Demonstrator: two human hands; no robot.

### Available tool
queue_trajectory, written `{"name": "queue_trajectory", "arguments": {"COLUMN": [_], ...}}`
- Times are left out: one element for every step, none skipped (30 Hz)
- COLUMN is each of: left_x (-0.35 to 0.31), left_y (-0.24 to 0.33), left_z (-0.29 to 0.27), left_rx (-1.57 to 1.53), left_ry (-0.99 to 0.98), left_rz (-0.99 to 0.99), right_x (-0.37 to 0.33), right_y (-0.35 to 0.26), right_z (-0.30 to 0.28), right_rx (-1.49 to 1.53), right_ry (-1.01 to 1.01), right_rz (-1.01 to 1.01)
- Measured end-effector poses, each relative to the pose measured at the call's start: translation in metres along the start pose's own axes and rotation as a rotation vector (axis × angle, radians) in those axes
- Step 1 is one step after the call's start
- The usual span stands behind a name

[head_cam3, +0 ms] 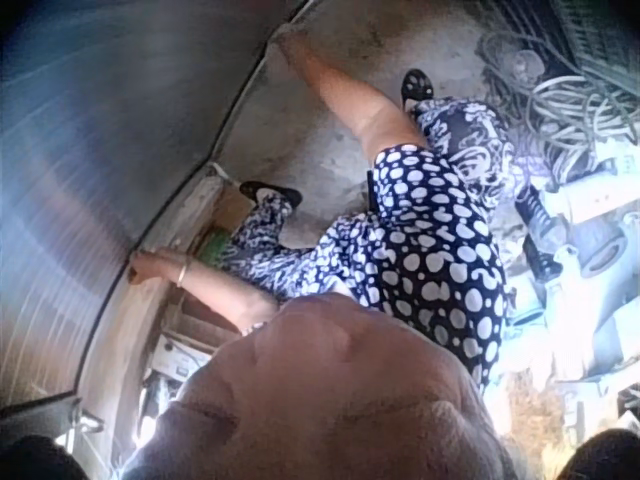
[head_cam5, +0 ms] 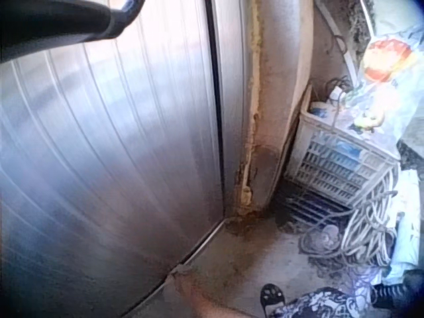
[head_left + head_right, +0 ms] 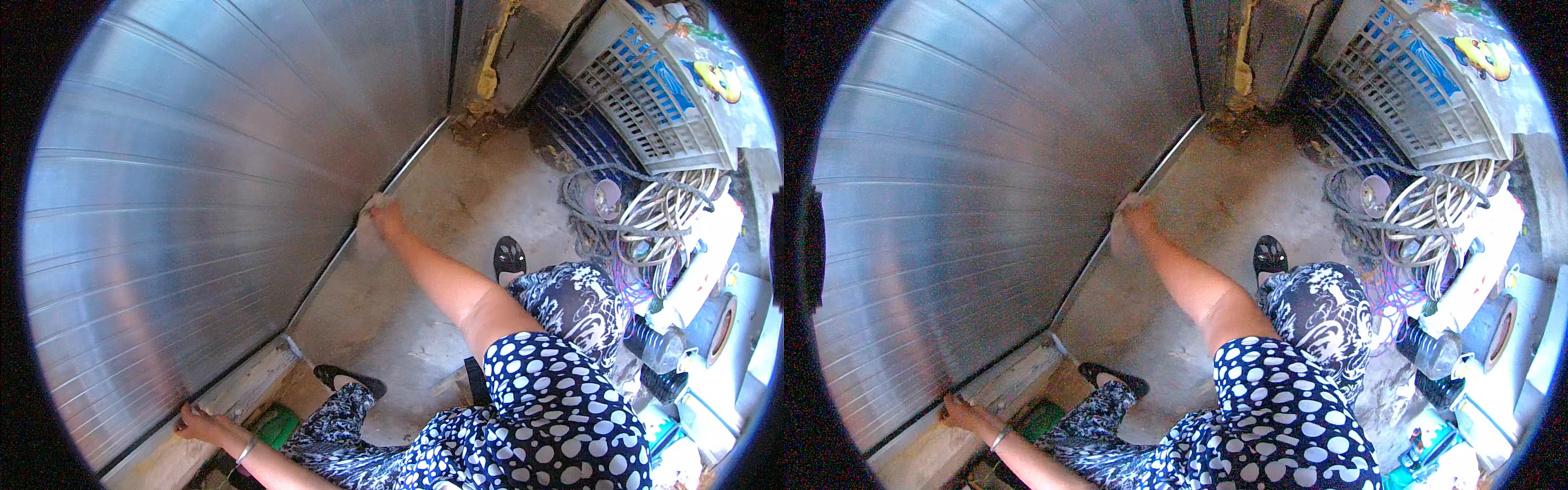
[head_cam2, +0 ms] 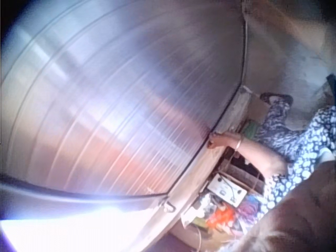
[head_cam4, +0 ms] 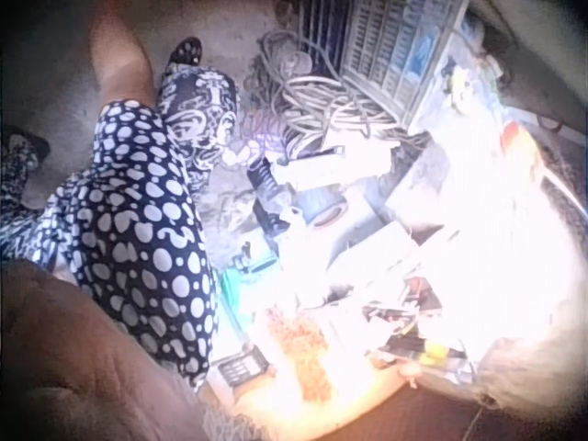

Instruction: The person opens a metal door and wipes the interior surface with a cloth. They move a wooden object briefly before returning to wipe the door panel systematically from top to bottom.

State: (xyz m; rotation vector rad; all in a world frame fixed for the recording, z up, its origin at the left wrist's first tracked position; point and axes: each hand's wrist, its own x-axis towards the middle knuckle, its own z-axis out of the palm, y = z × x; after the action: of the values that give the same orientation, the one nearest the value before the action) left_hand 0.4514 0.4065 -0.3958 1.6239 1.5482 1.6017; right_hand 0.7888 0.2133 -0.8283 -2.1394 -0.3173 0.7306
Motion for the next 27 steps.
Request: {"name": "queue_trajectory", "arguments": {"left_x": [0.003, 0.008, 0.009, 0.009, 0.006, 0.003, 0.001, 0.0, -0.003, -0.007, -0.011, -0.012, -0.01, -0.009, -0.009, -0.002, 0.014, 0.022, 0.016, 0.005, -0.002, -0.004, -0.007, -0.001, 0.007, 0.007, 0.005], "left_y": [-0.002, -0.008, -0.009, -0.009, -0.007, -0.005, -0.004, -0.002, 0.001, 0.006, 0.008, 0.003, -0.003, -0.005, -0.006, -0.013, -0.026, -0.029, -0.022, -0.014, -0.011, -0.012, -0.013, -0.03, -0.046, -0.054, -0.056], "left_z": [-0.001, -0.004, -0.003, -0.002, -0.001, 0.002, 0.004, 0.008, 0.013, 0.02, 0.022, 0.012, 0.001, -0.002, -0.005, -0.004, -0.003, 0.006, 0.015, 0.018, 0.013, 0.009, 0.012, 0.009, 0.009, 0.011, 0.014], "left_rx": [0.005, 0.012, 0.017, 0.008, -0.001, -0.01, -0.009, -0.015, -0.023, -0.043, -0.055, -0.052, -0.036, -0.03, -0.026, -0.055, -0.09, -0.128, -0.124, -0.103, -0.077, -0.078, -0.091, -0.12, -0.131, -0.129, -0.119], "left_ry": [-0.002, -0.002, -0.003, 0.001, 0.009, 0.015, 0.017, 0.02, 0.02, 0.006, 0.005, 0.025, 0.043, 0.049, 0.052, 0.029, 0.004, -0.029, -0.039, -0.034, -0.013, 0.017, 0.034, 0.061, 0.069, 0.073, 0.075], "left_rz": [0.005, 0.01, 0.015, 0.021, 0.026, 0.031, 0.021, 0.008, -0.003, 0.006, 0.01, 0.007, -0.001, -0.004, -0.005, 0.015, 0.038, 0.059, 0.042, 0.022, -0.002, 0.016, 0.035, 0.038, 0.021, 0.004, -0.003], "right_x": [-0.009, -0.018, -0.024, -0.03, -0.034, -0.038, -0.039, -0.038, -0.035, -0.03, -0.027, -0.034, -0.04, -0.039, -0.037, -0.027, -0.012, 0.008, 0.018, 0.013, 0.001, -0.011, -0.02, -0.033, -0.045, -0.057, -0.068], "right_y": [-0.005, -0.012, -0.016, -0.02, -0.02, -0.019, -0.019, -0.021, -0.023, -0.02, -0.016, -0.023, -0.034, -0.042, -0.049, -0.047, -0.04, -0.026, -0.019, -0.029, -0.053, -0.078, -0.096, -0.122, -0.148, -0.171, -0.195], "right_z": [0.013, 0.025, 0.036, 0.045, 0.05, 0.054, 0.056, 0.053, 0.048, 0.037, 0.019, -0.004, -0.032, -0.06, -0.089, -0.11, -0.13, -0.152, -0.167, -0.18, -0.197, -0.215, -0.234, -0.239, -0.245, -0.26, -0.281], "right_rx": [-0.04, -0.058, -0.068, 0.006, 0.142, 0.279, 0.417, 0.554, 0.695, 0.773, 0.839, 0.887, 0.938, 1.025, 1.114, 1.245, 1.253, 1.26, 1.256, 1.229, 1.196, 1.166, 1.067, 0.953, 0.836, 0.719, 0.605], "right_ry": [-0.068, -0.125, -0.172, -0.185, -0.169, -0.151, -0.129, -0.103, -0.072, -0.02, 0.02, 0.029, 0.042, 0.078, 0.118, 0.192, 0.207, 0.235, 0.257, 0.312, 0.349, 0.389, 0.491, 0.594, 0.701, 0.797, 0.885], "right_rz": [-0.038, -0.065, -0.089, -0.042, 0.061, 0.166, 0.271, 0.37, 0.468, 0.436, 0.4, 0.394, 0.385, 0.413, 0.439, 0.464, 0.375, 0.286, 0.201, 0.186, 0.167, 0.143, 0.03, -0.105, -0.236, -0.396, -0.545]}}
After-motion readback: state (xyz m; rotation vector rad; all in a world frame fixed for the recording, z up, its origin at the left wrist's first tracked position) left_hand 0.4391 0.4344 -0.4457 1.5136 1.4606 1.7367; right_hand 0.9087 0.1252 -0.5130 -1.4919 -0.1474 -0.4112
